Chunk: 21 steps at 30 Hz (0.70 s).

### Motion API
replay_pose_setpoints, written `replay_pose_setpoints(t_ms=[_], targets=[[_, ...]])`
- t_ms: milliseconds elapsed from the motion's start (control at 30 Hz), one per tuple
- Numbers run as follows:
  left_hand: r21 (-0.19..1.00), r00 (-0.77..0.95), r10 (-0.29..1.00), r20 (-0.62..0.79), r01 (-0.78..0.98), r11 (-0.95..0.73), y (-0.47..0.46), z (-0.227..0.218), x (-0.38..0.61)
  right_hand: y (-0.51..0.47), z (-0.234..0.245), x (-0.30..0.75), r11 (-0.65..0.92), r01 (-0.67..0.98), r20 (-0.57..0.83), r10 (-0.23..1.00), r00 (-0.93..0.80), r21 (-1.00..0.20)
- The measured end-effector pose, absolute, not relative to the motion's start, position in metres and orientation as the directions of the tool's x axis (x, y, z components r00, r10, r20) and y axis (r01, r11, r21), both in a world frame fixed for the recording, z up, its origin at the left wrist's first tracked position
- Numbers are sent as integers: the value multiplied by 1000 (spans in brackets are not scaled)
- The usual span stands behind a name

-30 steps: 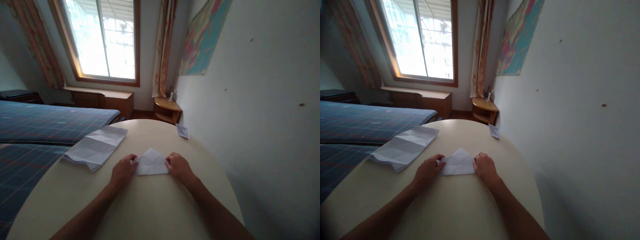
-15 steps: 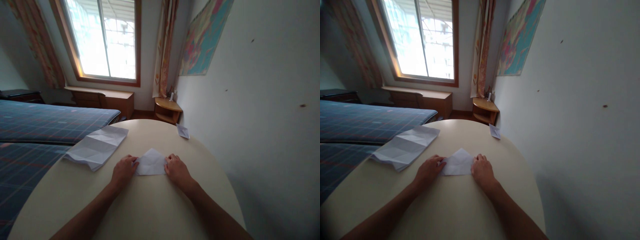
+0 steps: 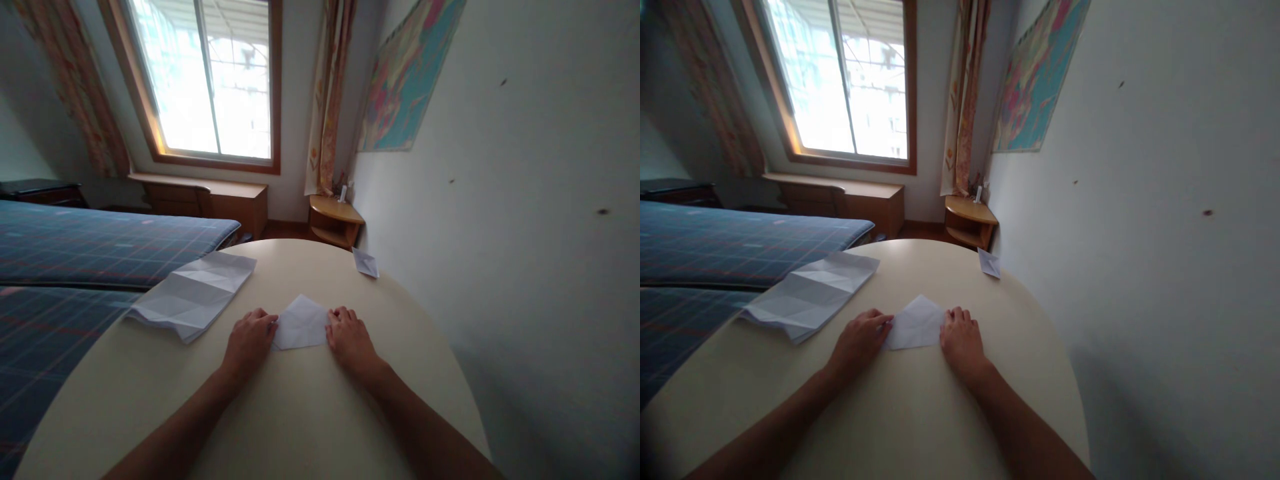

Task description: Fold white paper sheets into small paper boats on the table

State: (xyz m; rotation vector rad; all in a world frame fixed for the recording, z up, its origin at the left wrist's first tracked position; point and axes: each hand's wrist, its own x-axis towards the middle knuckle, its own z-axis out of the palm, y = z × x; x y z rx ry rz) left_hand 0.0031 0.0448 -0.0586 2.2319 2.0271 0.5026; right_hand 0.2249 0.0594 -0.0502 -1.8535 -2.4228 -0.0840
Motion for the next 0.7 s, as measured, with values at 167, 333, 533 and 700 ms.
replay_pose_setpoints(t_ms=[167,333,533,700], targets=[[153,138,973,185,974,-168,41,-55,6,59,-51,225,266,964,115,958,-263,-9],[97,221,964,147,967,-237,39,-52,7,60,-52,225,254,967,101,962,-252,-7],[103,274,956,100,953,-284,34,-47,14,59,-51,224,257,966,106,961,-256,-3],[166,300,952,67,937,-307,28,-47,22,59,-50,224,254,967,97,963,-253,6]])
